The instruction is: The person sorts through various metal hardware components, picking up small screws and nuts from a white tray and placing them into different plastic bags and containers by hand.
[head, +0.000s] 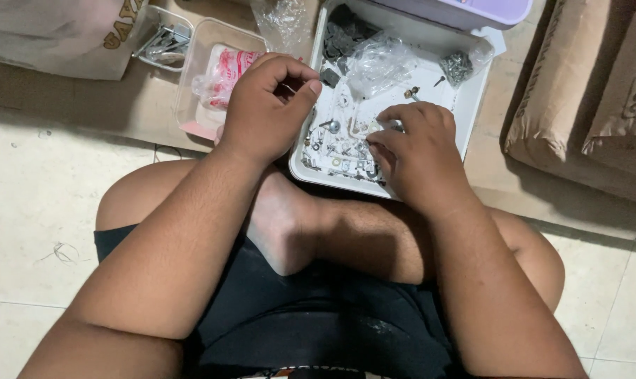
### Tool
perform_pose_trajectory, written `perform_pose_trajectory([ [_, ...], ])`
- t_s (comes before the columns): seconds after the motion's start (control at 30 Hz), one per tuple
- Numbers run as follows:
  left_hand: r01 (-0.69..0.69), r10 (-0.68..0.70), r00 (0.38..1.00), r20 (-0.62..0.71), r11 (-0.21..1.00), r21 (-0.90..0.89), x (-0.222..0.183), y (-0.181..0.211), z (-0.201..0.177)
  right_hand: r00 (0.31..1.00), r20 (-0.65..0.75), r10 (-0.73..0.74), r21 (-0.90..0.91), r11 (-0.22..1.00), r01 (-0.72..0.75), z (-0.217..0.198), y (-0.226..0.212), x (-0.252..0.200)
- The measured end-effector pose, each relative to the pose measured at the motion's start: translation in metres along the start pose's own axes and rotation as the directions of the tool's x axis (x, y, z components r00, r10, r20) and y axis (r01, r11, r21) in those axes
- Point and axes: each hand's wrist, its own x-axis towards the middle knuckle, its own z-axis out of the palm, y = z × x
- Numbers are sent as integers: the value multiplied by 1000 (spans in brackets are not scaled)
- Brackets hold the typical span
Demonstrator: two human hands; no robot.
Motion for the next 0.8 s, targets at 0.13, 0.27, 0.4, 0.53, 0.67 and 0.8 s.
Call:
perform_pose_trajectory([
  [0.13,18,-18,1000,1,1000,21,-1,1,0,1000,0,6,24,1000,-6,1,-2,1],
  [0.27,-17,17,1000,-1,999,32,0,-1,0,996,22,85,124,988,-88,-3,-6,2],
  [0.4,-3,3,1000,-3,1000,16,0,0,1,992,33,123,251,959,-127,2,-8,3],
  [0.53,3,-3,1000,3,1000,29,0,2,0,994,-33,102,110,989,-98,2,-13,3],
  [0.67,9,-9,1000,-3,999,31,0,2,0,997,-8,70,132,989,-69,-2,-12,5],
  [0.8,10,-10,1000,5,1000,23,0,1,1,994,105,-16,32,999,12,-1,-10,4],
])
